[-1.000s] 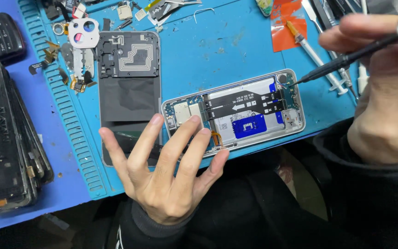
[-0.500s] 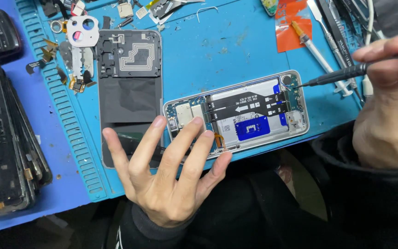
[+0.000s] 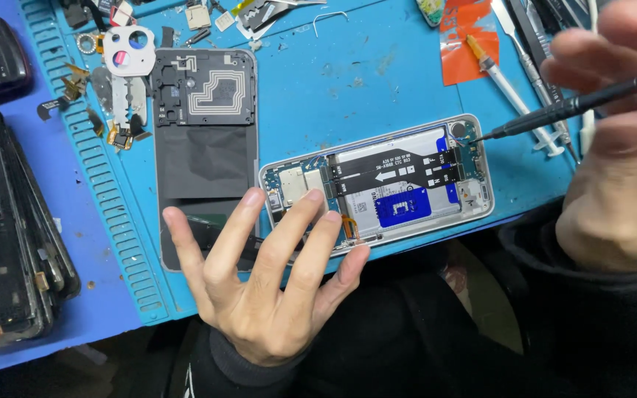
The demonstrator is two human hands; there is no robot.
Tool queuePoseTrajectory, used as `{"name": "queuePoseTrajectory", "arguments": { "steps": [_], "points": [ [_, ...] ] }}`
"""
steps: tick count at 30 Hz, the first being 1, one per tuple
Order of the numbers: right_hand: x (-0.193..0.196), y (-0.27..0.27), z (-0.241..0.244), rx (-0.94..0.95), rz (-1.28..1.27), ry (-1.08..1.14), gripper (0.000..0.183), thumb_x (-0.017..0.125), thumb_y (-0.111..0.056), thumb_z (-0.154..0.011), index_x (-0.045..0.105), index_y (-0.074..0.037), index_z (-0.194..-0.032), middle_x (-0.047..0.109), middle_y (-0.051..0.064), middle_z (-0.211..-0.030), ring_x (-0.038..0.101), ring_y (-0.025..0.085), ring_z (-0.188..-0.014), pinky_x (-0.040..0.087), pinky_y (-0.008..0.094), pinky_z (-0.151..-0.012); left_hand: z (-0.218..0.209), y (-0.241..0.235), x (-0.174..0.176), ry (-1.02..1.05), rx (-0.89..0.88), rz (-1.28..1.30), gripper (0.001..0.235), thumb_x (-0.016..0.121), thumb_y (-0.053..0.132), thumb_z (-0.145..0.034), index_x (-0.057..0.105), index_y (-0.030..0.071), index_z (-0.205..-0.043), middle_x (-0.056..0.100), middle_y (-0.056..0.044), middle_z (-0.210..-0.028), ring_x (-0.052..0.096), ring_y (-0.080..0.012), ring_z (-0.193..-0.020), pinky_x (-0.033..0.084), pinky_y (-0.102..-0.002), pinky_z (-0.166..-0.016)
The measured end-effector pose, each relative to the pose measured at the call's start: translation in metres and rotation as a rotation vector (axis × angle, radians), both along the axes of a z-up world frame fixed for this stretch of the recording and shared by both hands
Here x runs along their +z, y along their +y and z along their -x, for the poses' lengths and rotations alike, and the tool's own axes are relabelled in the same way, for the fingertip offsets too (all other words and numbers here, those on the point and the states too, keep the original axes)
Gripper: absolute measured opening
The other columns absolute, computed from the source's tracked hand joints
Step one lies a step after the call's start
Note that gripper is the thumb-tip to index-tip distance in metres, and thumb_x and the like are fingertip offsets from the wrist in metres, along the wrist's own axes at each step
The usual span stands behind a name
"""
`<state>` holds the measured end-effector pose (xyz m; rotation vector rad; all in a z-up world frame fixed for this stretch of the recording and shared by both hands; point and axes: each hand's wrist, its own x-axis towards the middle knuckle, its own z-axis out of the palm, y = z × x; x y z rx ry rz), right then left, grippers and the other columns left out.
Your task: Disassembling and working on the internal components of a smartphone on a workbench.
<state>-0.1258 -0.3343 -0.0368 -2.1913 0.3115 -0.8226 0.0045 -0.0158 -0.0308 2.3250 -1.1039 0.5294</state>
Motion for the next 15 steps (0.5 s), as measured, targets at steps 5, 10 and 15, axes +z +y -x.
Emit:
{"name": "queuePoseTrajectory", "arguments": {
  "steps": [5,10,15],
  "points": [
    [0.022,0.063,-0.028,-0.012,-0.042,0.03,0.03,0.049,-0.024,-0.128,0.049,0.005,-0.134,0.069,0.02,-0.115,0.07,0.027,-0.104,0.061,0.034,-0.102,-0.001,0.0,0.003,0.001,-0.01,-0.022,0.033,0.088,0.045,-0.095,0.077,0.02,-0.114,0.072,0.005,-0.124,0.053,-0.0279,-0.133,0.02,-0.074,-0.121],
    [0.001,0.043,-0.015,-0.012,0.015,-0.009,0.033,0.039,-0.027,-0.126,0.046,0.003,-0.14,0.065,0.018,-0.121,0.069,0.025,-0.106,0.059,0.033,-0.1,-0.001,0.001,0.0,-0.012,-0.016,-0.009,0.032,0.087,0.045,-0.096,0.077,0.02,-0.114,0.072,0.005,-0.124,0.053,-0.0284,-0.132,0.02,-0.074,-0.122],
    [-0.023,0.029,-0.004,-0.013,0.094,-0.058,0.042,0.026,-0.03,-0.123,0.042,0.001,-0.146,0.06,0.015,-0.128,0.067,0.021,-0.108,0.058,0.03,-0.099,-0.001,0.0,-0.002,-0.014,-0.019,0.002,0.033,0.087,0.047,-0.096,0.077,0.02,-0.114,0.072,0.005,-0.124,0.053,-0.0283,-0.132,0.019,-0.074,-0.121]
  ]
}}
